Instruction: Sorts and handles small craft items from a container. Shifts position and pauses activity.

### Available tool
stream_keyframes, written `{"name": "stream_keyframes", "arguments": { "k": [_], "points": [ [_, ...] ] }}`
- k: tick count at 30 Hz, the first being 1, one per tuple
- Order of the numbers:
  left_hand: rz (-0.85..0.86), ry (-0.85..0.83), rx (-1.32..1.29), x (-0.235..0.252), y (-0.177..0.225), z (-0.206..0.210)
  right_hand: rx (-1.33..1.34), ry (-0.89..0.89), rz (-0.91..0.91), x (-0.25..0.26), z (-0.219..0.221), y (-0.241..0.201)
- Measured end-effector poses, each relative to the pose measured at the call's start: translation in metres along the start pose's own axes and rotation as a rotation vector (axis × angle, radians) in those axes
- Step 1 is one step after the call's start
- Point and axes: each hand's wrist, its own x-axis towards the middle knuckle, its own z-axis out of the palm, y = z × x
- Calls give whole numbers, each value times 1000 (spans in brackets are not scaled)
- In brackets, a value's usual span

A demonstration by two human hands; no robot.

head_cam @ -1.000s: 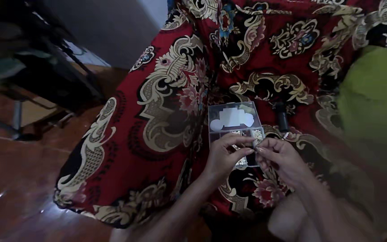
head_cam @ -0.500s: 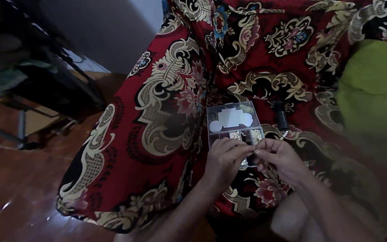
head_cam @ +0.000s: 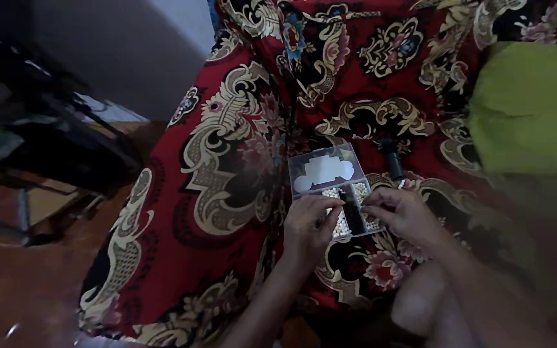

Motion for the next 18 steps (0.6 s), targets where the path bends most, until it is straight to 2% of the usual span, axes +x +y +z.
{"name": "stream_keyframes", "arguments": {
  "k": [5,8,9,11,14,15,18],
  "points": [
    [-137,6,-216,3,3,-1,-554,72,212,7,-38,13],
    [-159,-17,-250,1,5,1,-680,140,244,10,-41,21],
    [-157,-28,-260,0,5,3,-622,161,186,9,-38,21],
    [-142,-47,-271,-2,5,5,-334,161,31,6,-26,16],
    [-123,-66,-267,-3,5,7,285,-29,-30,-2,1,-5],
    [-125,-65,-272,-4,5,7,408,-85,-37,-5,9,-12],
    [-158,-56,-297,-4,5,8,415,-42,-40,-9,25,-17]
  ]
}}
